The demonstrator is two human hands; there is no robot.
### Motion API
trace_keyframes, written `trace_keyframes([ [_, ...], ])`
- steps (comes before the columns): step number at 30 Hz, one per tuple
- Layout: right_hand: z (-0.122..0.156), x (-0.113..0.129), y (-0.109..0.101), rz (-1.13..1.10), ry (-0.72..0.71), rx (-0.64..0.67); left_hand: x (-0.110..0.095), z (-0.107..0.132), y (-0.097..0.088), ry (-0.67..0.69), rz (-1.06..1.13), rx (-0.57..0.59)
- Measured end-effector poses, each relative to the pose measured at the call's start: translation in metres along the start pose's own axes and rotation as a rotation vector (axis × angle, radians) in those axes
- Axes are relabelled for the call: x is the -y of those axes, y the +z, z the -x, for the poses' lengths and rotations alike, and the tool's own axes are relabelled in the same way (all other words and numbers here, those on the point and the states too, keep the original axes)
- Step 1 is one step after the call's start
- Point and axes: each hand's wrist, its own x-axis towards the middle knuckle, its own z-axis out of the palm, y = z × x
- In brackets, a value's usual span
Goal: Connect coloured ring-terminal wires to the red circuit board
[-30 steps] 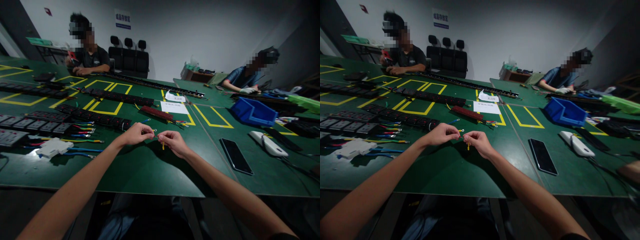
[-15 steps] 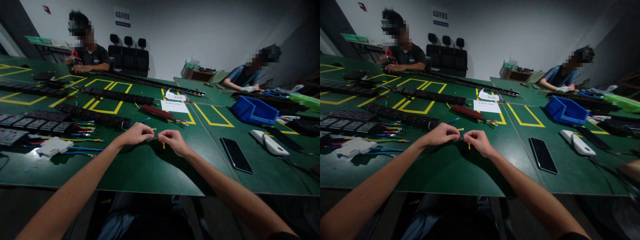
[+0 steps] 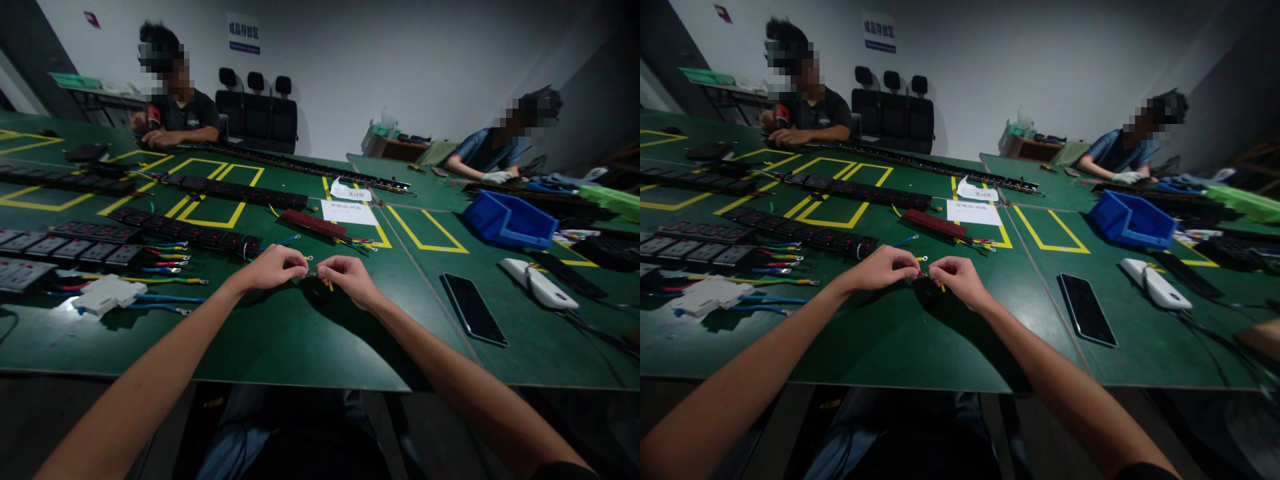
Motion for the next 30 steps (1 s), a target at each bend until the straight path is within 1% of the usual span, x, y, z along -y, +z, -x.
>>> trace_keyframes([
  [3,0.0006,0.0010,-0.0013,-0.032,0.054,0.014,0.0008,0.0005,-0.0002,-0.005,0.038,-0.038],
  [7,0.0011,0.0024,-0.0014,-0.072,0.082,0.027,0.0017,0.0008,-0.0003,-0.012,0.041,-0.048],
  [12,0.0011,0.0028,-0.0026,-0.152,0.114,-0.003,0.0043,0.0006,-0.0009,-0.007,0.043,-0.057],
  [20,0.0007,0.0046,-0.0011,-0.180,0.091,-0.071,0.0051,0.0008,-0.0029,0.003,0.047,-0.069],
  [25,-0.0001,0.0025,-0.0014,-0.210,0.104,-0.127,0.0055,0.0007,-0.0022,0.003,0.062,-0.052],
  [27,0.0002,0.0019,-0.0011,-0.189,0.089,-0.117,0.0052,0.0007,-0.0019,0.005,0.058,-0.049],
  [30,0.0013,0.0020,0.0002,-0.138,0.055,-0.057,0.0041,0.0007,-0.0018,0.006,0.046,-0.051],
])
